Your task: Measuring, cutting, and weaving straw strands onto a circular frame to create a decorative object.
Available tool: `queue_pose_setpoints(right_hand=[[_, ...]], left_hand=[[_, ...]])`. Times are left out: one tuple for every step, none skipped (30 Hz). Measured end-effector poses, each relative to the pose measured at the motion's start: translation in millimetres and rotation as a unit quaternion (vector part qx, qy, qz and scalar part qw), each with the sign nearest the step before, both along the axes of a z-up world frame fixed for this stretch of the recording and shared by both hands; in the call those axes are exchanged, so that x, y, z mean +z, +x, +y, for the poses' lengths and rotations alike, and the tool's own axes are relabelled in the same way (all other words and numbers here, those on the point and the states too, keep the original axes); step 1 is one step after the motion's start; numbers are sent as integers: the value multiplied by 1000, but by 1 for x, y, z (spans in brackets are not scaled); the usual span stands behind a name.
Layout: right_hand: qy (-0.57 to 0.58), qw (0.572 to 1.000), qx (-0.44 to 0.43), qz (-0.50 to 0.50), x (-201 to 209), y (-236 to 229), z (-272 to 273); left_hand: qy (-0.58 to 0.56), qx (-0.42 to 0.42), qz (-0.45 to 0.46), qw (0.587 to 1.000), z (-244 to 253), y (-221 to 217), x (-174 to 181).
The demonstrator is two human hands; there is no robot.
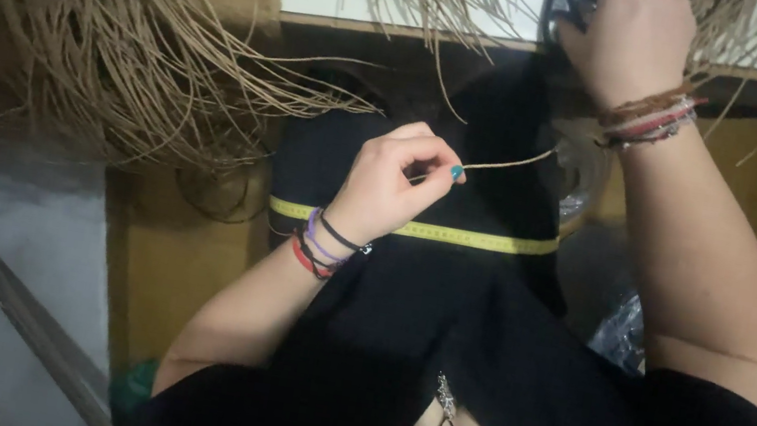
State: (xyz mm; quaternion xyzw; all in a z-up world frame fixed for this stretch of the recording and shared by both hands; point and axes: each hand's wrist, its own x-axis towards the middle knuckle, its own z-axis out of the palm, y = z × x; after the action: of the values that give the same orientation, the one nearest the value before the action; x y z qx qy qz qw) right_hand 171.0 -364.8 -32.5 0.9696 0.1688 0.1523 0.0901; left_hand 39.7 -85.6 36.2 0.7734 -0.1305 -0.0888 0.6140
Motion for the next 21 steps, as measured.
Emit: queue_pose_setpoints(right_hand=[[-2, 1000, 4, -1, 7, -1, -1], [-14, 1000, -5, 15, 14, -2, -1], [-27, 999, -14, 31, 22, -3, -1], [-28, 999, -9, 29, 42, -14, -1], [74, 993, -2, 90, 63, -26, -1], [174, 973, 5, 149, 83, -38, -2], [173, 974, 9, 148, 104, -55, 0], [327, 909, 21, 258, 125, -71, 1], [469, 806, 35, 360, 145, -89, 1], [466, 808, 39, 359, 131, -105, -15], [485, 762, 44, 427, 116, -121, -32], [501, 711, 46, 492, 101, -138, -49], [499, 712, 50, 491, 84, -150, -53], [519, 656, 71, 543, 66, -165, -58], [536, 595, 91, 591, 49, -179, -64], [536, 596, 91, 591, 45, -188, -52], [586, 551, 52, 592, 41, -197, -40], [632, 503, 14, 590, 37, -206, -28], [632, 503, 15, 590, 37, -208, -21], [644, 523, 19, 557, 37, -211, -12], [656, 543, 22, 524, 37, -214, -4]], left_hand=[[-2, 4, -1, 1000, 1, 0, -5], [-28, 11, 15, 999, 1, 1, -10], [-54, 18, 31, 998, 2, 0, -14], [-54, 23, 29, 998, 3, 0, -15], [-80, 22, 51, 995, 3, 0, -16], [-106, 19, 73, 992, 3, 0, -18], [-106, 23, 71, 992, 4, -1, -19], [-122, 29, 84, 989, 3, -2, -20], [-139, 35, 96, 985, 2, -4, -22], [-140, 38, 93, 985, 2, -5, -21], [-143, 36, 89, 985, 2, -7, -20], [-144, 33, 86, 985, 2, -9, -19], [-144, 36, 83, 985, 0, -11, -15], [-149, 33, 81, 985, -1, -14, -10], [-155, 29, 79, 984, -3, -17, -6], [-155, 29, 79, 984, -7, -20, -7], [-153, 36, 73, 985, -10, -24, -9], [-150, 44, 66, 985, -14, -27, -10], [-150, 44, 65, 986, -17, -29, -5], [-148, 37, 59, 987, -19, -33, 0], [-146, 31, 54, 987, -21, -36, 6]])
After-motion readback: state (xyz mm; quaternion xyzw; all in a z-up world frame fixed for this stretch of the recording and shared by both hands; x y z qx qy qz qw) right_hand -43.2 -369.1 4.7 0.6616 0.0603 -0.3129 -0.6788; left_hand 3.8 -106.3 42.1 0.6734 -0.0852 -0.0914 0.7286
